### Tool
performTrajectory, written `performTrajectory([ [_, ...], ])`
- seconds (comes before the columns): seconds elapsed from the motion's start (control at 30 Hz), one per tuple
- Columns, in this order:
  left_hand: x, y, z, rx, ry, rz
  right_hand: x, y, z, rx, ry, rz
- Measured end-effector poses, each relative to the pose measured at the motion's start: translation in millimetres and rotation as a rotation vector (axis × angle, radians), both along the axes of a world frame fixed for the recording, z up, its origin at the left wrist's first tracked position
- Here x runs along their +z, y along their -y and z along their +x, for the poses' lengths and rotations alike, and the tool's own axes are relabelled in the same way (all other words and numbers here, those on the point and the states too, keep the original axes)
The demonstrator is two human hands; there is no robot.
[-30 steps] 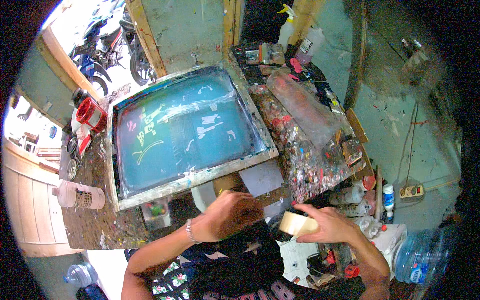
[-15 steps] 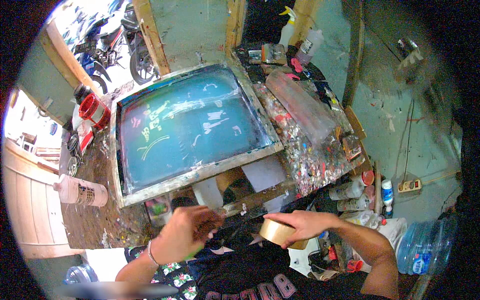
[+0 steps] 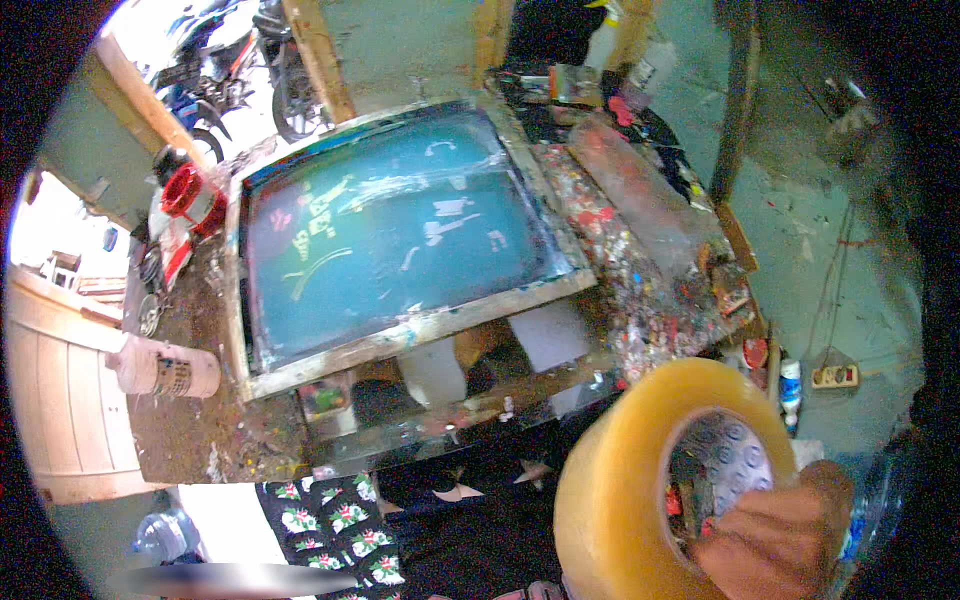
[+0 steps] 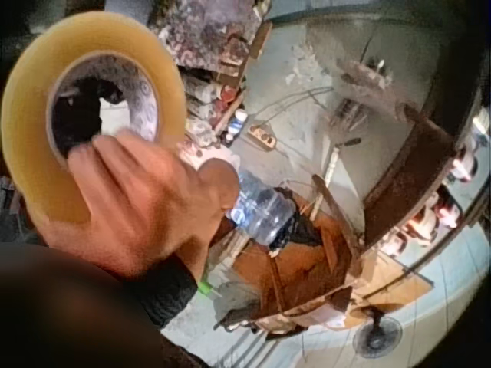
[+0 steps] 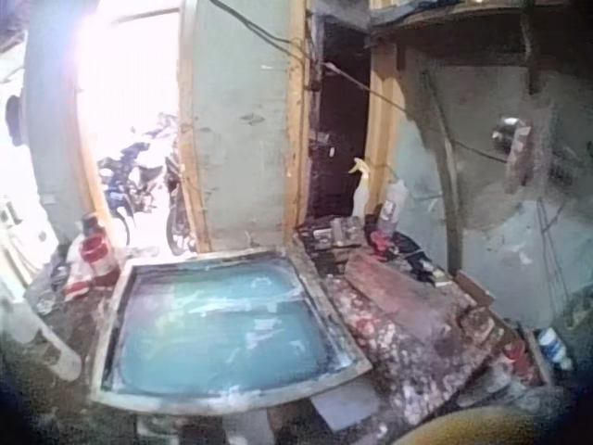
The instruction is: The person applies tape to a screen printing frame, uses a squeegee to spread ink, and wipes the frame with a cloth. They then move to the floor and arrange multiple printed black mats with a green and white design.
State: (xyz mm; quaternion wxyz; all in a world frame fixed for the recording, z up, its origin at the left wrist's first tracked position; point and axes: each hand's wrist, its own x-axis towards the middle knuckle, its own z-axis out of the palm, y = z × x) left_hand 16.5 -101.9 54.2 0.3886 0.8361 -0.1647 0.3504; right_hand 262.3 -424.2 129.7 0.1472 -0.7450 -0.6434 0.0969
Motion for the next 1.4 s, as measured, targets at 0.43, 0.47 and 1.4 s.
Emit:
performTrajectory([
  [0.43,-8,13,24,-0.142,0.198,0.053,-16,10,-10,-0.107,-0.126,0.035],
  [0.47,-5,13,27,-0.186,0.163,0.075,-28,15,-6,-0.1,-0.13,0.063],
  [1.4,-28,-17,60,-0.618,-0.008,-0.965,-103,37,0,-0.253,-0.304,0.869],
])
